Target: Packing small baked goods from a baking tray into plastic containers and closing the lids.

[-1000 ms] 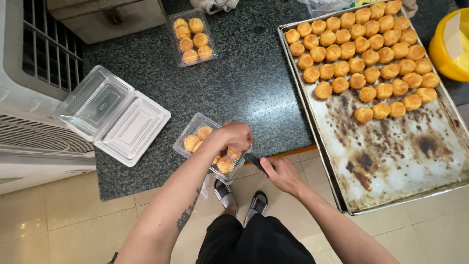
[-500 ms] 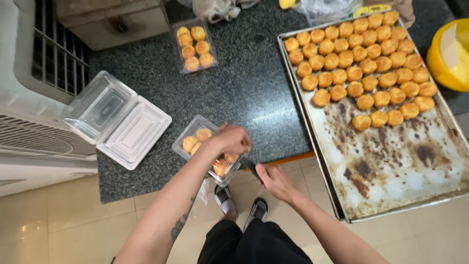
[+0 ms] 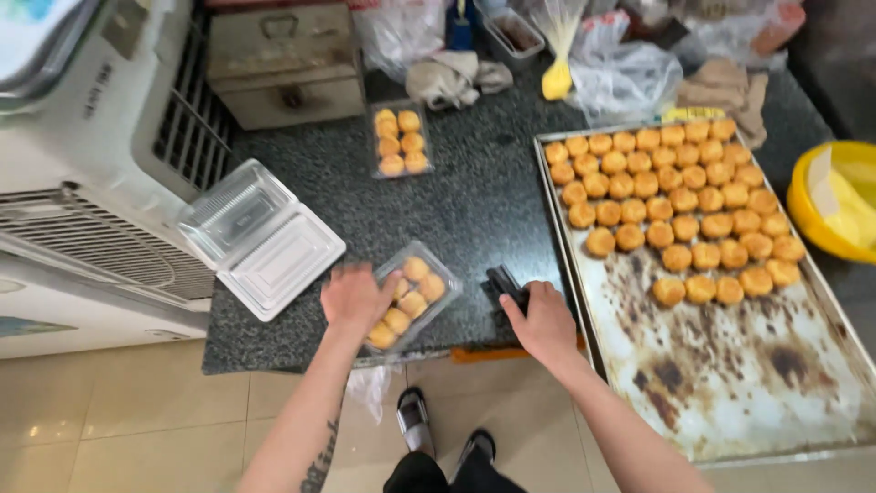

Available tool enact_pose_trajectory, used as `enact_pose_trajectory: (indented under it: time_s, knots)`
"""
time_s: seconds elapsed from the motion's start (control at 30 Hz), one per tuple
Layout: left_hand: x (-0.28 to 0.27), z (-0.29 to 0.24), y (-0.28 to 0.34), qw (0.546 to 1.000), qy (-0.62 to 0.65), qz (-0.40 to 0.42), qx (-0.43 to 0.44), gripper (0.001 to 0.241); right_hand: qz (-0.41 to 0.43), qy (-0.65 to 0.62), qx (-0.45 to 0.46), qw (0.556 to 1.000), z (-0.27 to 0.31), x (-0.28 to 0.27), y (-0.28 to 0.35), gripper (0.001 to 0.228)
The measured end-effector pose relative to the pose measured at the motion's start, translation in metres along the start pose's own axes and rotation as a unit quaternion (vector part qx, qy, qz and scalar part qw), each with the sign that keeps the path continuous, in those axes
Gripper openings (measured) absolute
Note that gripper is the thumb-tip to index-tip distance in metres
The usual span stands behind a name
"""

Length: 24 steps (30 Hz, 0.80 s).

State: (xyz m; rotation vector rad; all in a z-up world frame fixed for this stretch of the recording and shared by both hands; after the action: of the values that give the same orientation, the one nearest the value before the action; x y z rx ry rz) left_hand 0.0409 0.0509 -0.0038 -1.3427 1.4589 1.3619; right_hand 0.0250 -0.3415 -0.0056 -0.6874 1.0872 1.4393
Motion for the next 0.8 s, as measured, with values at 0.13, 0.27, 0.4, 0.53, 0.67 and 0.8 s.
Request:
enact_pose_trajectory:
  time_s: [0.13, 0.27, 0.4, 0.53, 0.67, 0.8]
  knots:
    - [0.046, 0.052, 0.01, 0.984, 0.146, 0.021, -0.103, 0.088, -0.081, 0.074, -0.07, 0.991, 0.01, 0.016, -0.02, 0.07]
    - [0.095, 0.063, 0.024, 0.89, 0.441, -0.002, -0.113, 0.077, -0.132, 0.115, -0.081, 0.981, 0.012, 0.029, -0.038, 0.067]
    - [0.103, 0.077, 0.007, 0.851, 0.506, -0.043, -0.131, 0.064, -0.196, 0.091, -0.124, 0.968, 0.063, -0.007, -0.029, 0.068]
    - [0.101, 0.068, 0.003, 0.847, 0.498, -0.055, -0.178, 0.046, 0.122, -0.134, -0.031, 0.983, 0.091, 0.074, -0.043, 0.041]
    - [0.085, 0.065, -0.027, 0.879, 0.463, -0.031, -0.109, 0.064, 0.236, -0.209, 0.051, 0.948, 0.093, 0.132, -0.075, 0.045]
    - [0.017, 0.064, -0.108, 0.855, 0.502, -0.13, -0.004, 0.061, 0.168, -0.298, -0.012, 0.94, 0.133, 0.087, -0.148, 0.049]
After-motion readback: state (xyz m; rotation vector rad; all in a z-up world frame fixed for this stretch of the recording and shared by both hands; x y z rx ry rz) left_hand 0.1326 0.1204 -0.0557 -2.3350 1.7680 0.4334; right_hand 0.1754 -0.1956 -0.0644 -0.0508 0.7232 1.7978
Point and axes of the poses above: each hand's wrist, its own y-axis away from the middle knuckle, its own x-axis out of the palm, z = x × y, the point moved 10 cm from there along -y, towards the middle knuckle, and after that the axes turned 8 degrees about x, right-handed, at the moved point
